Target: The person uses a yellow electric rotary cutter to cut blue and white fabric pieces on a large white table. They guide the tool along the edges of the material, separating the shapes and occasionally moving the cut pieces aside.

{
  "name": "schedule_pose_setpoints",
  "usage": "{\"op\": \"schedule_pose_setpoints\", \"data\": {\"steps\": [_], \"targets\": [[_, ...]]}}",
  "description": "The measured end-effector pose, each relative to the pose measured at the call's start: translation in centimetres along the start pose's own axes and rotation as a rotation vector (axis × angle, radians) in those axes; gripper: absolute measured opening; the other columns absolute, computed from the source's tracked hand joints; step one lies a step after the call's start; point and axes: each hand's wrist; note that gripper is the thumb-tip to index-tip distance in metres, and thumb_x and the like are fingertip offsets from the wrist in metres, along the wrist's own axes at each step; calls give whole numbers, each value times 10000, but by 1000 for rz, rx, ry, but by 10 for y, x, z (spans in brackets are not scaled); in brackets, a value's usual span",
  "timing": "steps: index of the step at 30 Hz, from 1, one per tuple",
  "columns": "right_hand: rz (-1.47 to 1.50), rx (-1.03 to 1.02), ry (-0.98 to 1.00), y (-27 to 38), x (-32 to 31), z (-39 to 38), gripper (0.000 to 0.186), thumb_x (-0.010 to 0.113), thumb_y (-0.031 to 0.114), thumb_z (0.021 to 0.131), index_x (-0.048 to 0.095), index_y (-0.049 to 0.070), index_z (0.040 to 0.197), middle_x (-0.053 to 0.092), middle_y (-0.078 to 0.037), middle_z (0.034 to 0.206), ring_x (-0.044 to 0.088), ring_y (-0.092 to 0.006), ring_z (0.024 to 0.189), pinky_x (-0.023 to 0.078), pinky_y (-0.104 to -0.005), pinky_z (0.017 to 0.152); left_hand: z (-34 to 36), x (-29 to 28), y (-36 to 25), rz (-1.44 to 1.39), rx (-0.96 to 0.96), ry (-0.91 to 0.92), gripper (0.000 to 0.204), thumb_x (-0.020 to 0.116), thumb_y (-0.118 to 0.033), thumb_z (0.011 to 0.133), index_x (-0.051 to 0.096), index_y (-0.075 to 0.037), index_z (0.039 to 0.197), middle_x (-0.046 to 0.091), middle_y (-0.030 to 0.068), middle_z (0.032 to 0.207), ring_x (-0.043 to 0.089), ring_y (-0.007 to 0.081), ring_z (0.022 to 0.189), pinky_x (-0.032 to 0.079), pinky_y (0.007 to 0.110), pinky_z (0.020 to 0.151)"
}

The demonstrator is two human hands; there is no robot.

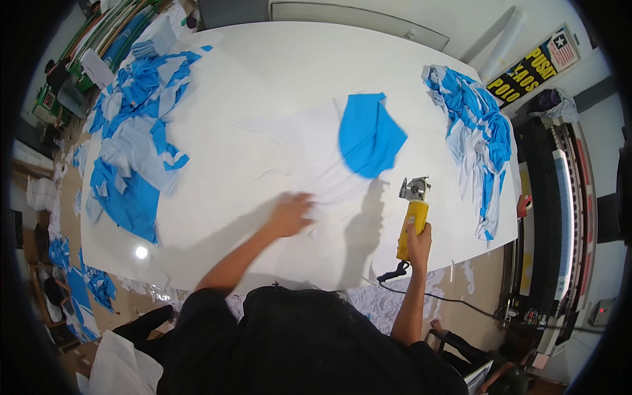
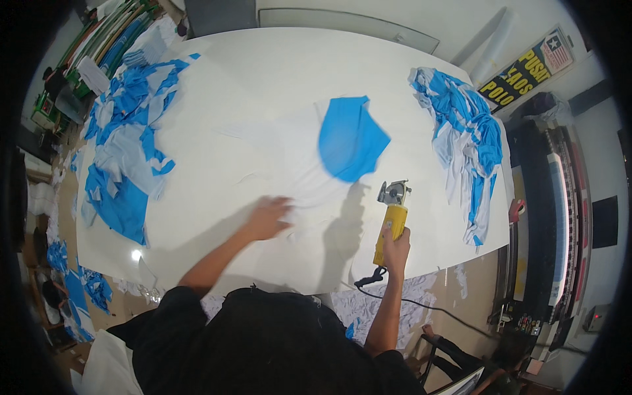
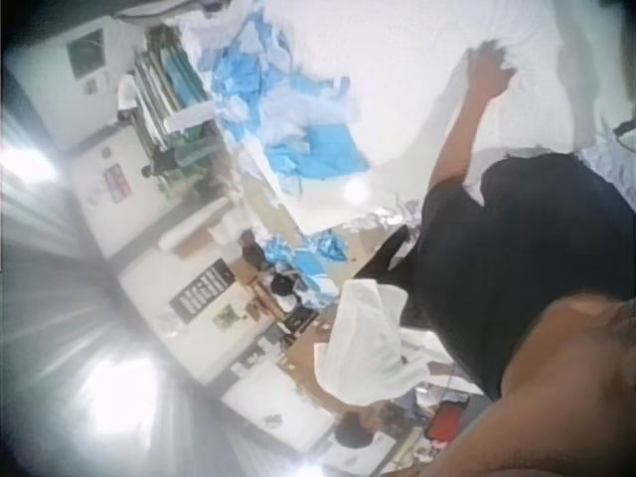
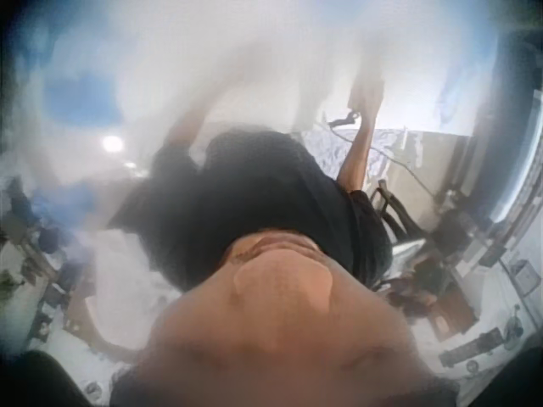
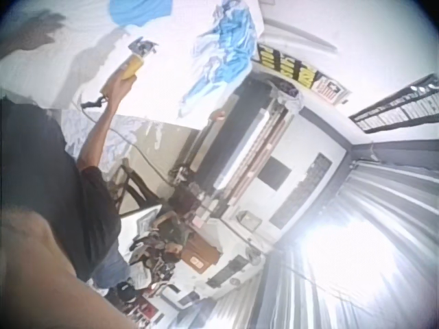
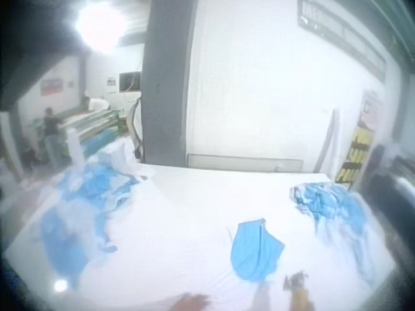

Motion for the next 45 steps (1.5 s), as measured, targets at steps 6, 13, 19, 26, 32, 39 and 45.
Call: {"op": "schedule_pose_setpoints", "data": {"steps": [6, 13, 19, 26, 32, 39, 45], "targets": [[-63, -45, 44, -43, -17, 51, 344, 670, 252, 960, 520, -17, 1113, 646, -127, 844, 669, -211, 615, 560, -358, 534, -63, -88, 153, 660, -675, -417, 565, 526, -327, 1037, 496, -18, 1510, 469, 246, 1562, 347, 445, 1502, 217, 635, 1233], [-121, -80, 303, -14, -2, 72, 485, 696, 285, 942, 529, -54, 1246, 714, -238, 983, 724, -312, 851, 575, -425, 766, -6, -72, 88, 114, -828, -91, 788, 523, -613, 1008, 284, -234, 1655, 142, 223, 1722, 106, 509, 1569, 119, 755, 1189], [-231, -255, 486, 17, 29, 39, 485, 692, 255, 936, 508, -52, 1265, 719, -284, 931, 739, -409, 845, 576, -460, 751, 11, -69, 119, -21, -756, -165, 930, 571, -702, 944, 223, -241, 1673, 92, 209, 1736, 64, 488, 1583, 93, 743, 1202], [-441, -511, 684, 15, 58, -59, 527, 716, 276, 916, 471, -18, 1277, 694, -328, 1012, 692, -517, 880, 560, -554, 753, -96, -83, 95, 85, -679, 1, 1256, 799, -751, 676, 213, -267, 1675, 40, 190, 1748, 43, 464, 1594, 92, 712, 1222], [-588, -590, 796, -10, 67, -137, 567, 728, 286, 926, 436, -7, 1314, 667, -308, 1067, 690, -505, 866, 571, -559, 724, -158, -42, 76, 76, -672, 15, 1494, 881, -783, 462, 169, -294, 1681, 8, 185, 1750, -1, 508, 1581, 58, 788, 1174], [-607, -530, 699, -18, 86, -207, 567, 711, 262, 941, 410, -34, 1321, 643, -325, 1091, 665, -527, 913, 557, -568, 727, -158, -37, 71, 98, -639, -84, 1490, 897, -739, 474, 155, -282, 1683, -9, 178, 1752, -12, 514, 1580, 60, 830, 1141], [-620, -534, 574, -14, 128, -223, 524, 683, 287, 946, 397, -29, 1250, 620, -328, 1089, 665, -537, 887, 559, -591, 735, -186, -45, 76, 130, -692, 106, 1540, 940, -689, 419, 156, -282, 1681, -9, 167, 1753, -7, 510, 1580, 68, 834, 1144]]}}
Point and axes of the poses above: each hand's wrist, its own z-axis towards the middle knuckle, its own x-axis out of the palm, y = z × x
